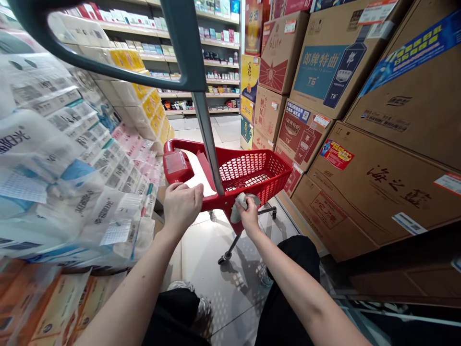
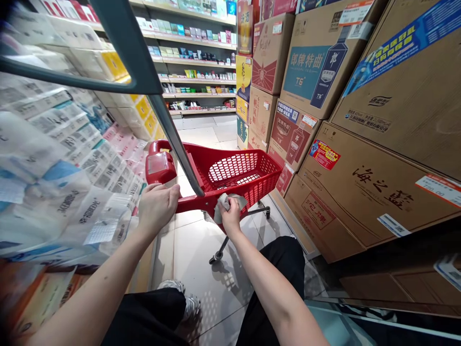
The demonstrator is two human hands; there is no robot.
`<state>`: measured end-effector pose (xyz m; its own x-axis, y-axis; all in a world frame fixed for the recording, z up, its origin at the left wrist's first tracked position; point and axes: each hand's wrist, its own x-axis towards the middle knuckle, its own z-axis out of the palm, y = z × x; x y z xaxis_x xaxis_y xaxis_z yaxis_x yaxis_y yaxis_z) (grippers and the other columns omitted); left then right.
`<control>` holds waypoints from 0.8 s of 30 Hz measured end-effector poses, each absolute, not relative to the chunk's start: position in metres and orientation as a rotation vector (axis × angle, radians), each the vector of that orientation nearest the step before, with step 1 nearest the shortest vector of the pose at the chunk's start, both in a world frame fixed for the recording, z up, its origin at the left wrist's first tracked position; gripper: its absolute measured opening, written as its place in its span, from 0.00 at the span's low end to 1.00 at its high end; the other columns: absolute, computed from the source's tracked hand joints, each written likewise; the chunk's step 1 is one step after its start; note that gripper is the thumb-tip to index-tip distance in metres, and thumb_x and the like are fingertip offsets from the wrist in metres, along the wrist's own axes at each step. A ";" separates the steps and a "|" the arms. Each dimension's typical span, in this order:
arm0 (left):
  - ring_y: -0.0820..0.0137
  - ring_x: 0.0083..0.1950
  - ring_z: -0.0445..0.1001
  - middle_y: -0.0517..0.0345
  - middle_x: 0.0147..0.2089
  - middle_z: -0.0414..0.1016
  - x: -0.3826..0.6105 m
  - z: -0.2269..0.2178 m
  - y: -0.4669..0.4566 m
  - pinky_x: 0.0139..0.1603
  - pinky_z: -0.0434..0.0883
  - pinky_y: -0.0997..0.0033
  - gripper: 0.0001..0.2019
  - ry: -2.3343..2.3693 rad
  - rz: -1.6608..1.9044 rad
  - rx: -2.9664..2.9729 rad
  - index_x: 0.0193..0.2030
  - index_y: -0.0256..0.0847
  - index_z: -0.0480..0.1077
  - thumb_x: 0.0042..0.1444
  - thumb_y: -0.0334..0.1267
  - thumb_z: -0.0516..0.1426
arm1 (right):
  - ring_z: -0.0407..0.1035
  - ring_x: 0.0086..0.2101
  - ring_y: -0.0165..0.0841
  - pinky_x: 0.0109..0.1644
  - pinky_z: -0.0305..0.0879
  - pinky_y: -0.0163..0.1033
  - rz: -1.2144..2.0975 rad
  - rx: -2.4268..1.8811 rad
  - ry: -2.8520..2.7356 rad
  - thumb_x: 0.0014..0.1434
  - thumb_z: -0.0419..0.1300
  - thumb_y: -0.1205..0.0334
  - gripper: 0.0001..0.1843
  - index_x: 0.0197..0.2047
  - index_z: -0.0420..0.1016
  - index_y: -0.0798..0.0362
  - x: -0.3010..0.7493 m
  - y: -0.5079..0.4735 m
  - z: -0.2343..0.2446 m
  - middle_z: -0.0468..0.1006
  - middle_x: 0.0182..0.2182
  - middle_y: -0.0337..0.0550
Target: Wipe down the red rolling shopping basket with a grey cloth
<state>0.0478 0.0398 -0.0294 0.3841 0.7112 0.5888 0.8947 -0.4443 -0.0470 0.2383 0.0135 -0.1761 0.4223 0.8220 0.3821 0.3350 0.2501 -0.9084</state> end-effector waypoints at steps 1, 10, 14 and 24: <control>0.66 0.32 0.70 0.55 0.22 0.69 0.047 -0.030 0.039 0.52 0.62 0.61 0.27 -1.400 -0.711 -2.290 0.22 0.40 0.71 0.65 0.42 0.39 | 0.65 0.40 0.35 0.46 0.62 0.39 0.459 -1.315 -1.133 0.56 0.57 0.57 0.09 0.39 0.68 0.52 0.235 0.011 -0.173 0.71 0.38 0.44; 0.67 0.31 0.69 0.56 0.21 0.69 0.045 -0.027 0.032 0.52 0.61 0.62 0.27 -1.427 -0.724 -2.270 0.23 0.40 0.72 0.65 0.42 0.39 | 0.64 0.37 0.33 0.43 0.66 0.40 0.507 -1.360 -1.170 0.44 0.57 0.71 0.11 0.34 0.72 0.54 0.195 -0.020 -0.227 0.64 0.37 0.43; 0.67 0.31 0.69 0.55 0.21 0.69 0.046 -0.026 0.032 0.51 0.62 0.61 0.27 -1.411 -0.731 -2.283 0.23 0.40 0.72 0.65 0.42 0.39 | 0.62 0.44 0.36 0.50 0.64 0.43 0.328 -1.372 -1.224 0.46 0.61 0.68 0.10 0.35 0.75 0.51 0.194 -0.016 -0.197 0.61 0.41 0.45; 0.67 0.30 0.68 0.56 0.21 0.68 0.053 -0.023 0.030 0.50 0.61 0.61 0.26 -1.404 -0.745 -2.278 0.23 0.41 0.71 0.64 0.42 0.40 | 0.61 0.41 0.35 0.49 0.63 0.43 0.303 -1.367 -1.324 0.44 0.58 0.73 0.12 0.33 0.75 0.51 0.216 -0.006 -0.204 0.61 0.38 0.42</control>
<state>0.0527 0.0300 -0.0232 0.3667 0.7066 0.6052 0.8973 -0.4404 -0.0295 0.2156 -0.0063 -0.2043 0.3304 0.8047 0.4933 0.5100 0.2876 -0.8107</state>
